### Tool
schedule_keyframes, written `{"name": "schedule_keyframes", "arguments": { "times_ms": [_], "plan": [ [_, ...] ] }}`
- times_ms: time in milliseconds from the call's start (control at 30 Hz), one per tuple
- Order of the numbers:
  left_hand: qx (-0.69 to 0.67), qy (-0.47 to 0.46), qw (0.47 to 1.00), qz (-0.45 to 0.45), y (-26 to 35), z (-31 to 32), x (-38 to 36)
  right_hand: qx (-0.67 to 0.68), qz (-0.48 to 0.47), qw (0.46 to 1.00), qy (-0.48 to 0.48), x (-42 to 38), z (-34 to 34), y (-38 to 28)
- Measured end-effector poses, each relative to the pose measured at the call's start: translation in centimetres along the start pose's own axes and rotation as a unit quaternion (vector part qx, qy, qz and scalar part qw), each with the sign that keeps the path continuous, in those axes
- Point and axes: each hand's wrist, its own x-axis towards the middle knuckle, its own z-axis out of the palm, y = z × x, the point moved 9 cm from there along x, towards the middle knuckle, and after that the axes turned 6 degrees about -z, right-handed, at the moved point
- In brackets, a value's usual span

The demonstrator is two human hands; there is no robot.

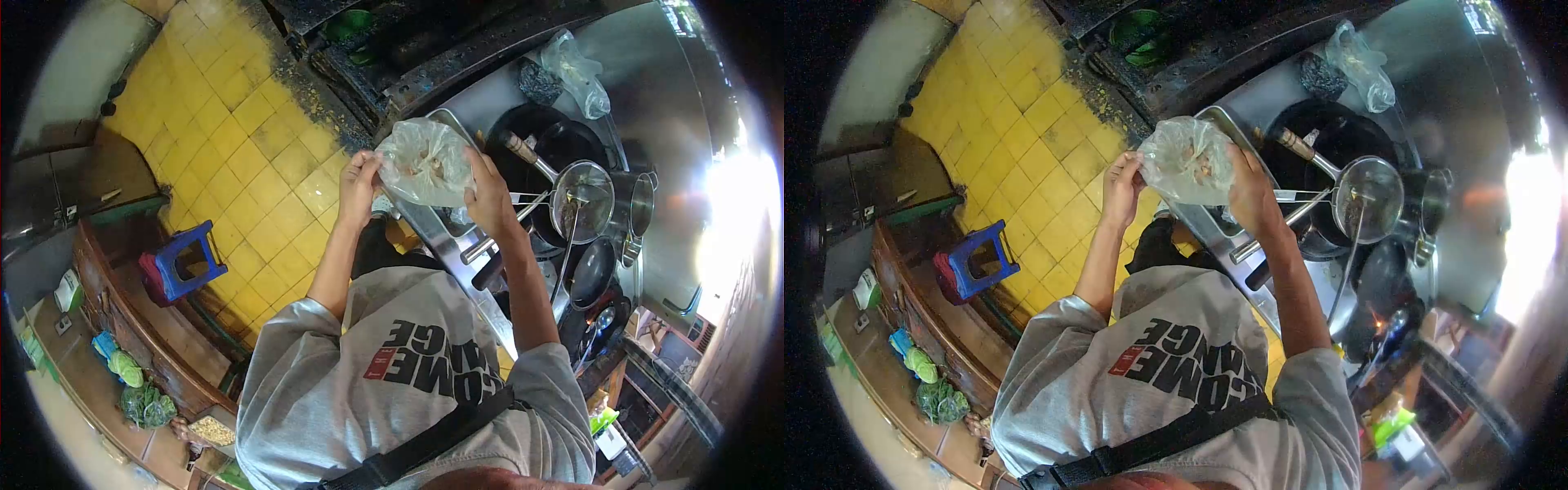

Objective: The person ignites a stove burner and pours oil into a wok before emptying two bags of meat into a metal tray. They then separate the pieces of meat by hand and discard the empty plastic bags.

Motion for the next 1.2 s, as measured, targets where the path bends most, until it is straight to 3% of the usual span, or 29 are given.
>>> {"name": "schedule_keyframes", "arguments": {
  "times_ms": [133,200,233,300,367,533,700,767,833,933,967,1033,1100,1200],
  "plan": [
    [-0.002,-0.002,1.0,0.02,1.4,0.5,-0.9,0.012,0.045,0.999,-0.009,-0.6,-0.9,-0.2],
    [-0.034,-0.028,0.998,0.041,2.3,0.3,-0.9,0.135,0.091,0.986,0.026,-0.8,-1.0,-1.1],
    [-0.026,-0.036,0.998,0.036,2.9,0.7,-1.1,0.136,0.097,0.985,0.037,-1.2,-0.9,-1.8],
    [-0.069,0.018,0.995,0.066,5.2,0.5,-2.1,0.169,0.112,0.978,0.043,-2.2,0.0,-3.5],
    [-0.058,-0.004,0.996,0.063,6.2,0.3,-2.8,0.168,0.067,0.977,0.11,-3.6,1.1,-5.5],
    [-0.03,-0.01,0.999,0.038,6.8,-0.6,-2.6,0.162,0.023,0.972,0.17,-4.2,3.1,-8.2],
    [0.014,-0.032,0.999,0.035,7.2,0.5,-2.7,0.223,0.029,0.961,0.163,-4.2,3.1,-7.5],
    [0.007,-0.036,0.999,0.02,7.2,1.4,-2.8,0.393,0.082,0.895,0.192,-4.7,3.4,-6.0],
    [-0.014,-0.037,0.999,0.008,7.2,2.2,-3.0,0.438,0.056,0.866,0.235,-6.1,5.3,-4.3],
    [-0.006,-0.033,0.999,0.004,7.4,3.4,-2.9,0.536,0.226,0.732,0.356,-9.5,9.3,1.0],
    [0.002,-0.034,0.999,0.001,7.3,4.1,-3.0,0.538,0.228,0.727,0.361,-10.0,10.2,1.9],
    [0.006,-0.052,0.999,0.0,7.3,5.5,-3.1,0.513,0.315,0.743,0.292,-10.5,13.2,3.3],
    [0.015,-0.053,0.998,0.0,7.1,5.6,-2.7,0.533,0.323,0.731,0.278,-10.1,14.6,3.8],
    [0.018,-0.085,0.996,-0.011,6.8,7.4,-3.3,0.358,0.276,0.856,0.25,-7.9,12.8,3.2]
  ]
}}
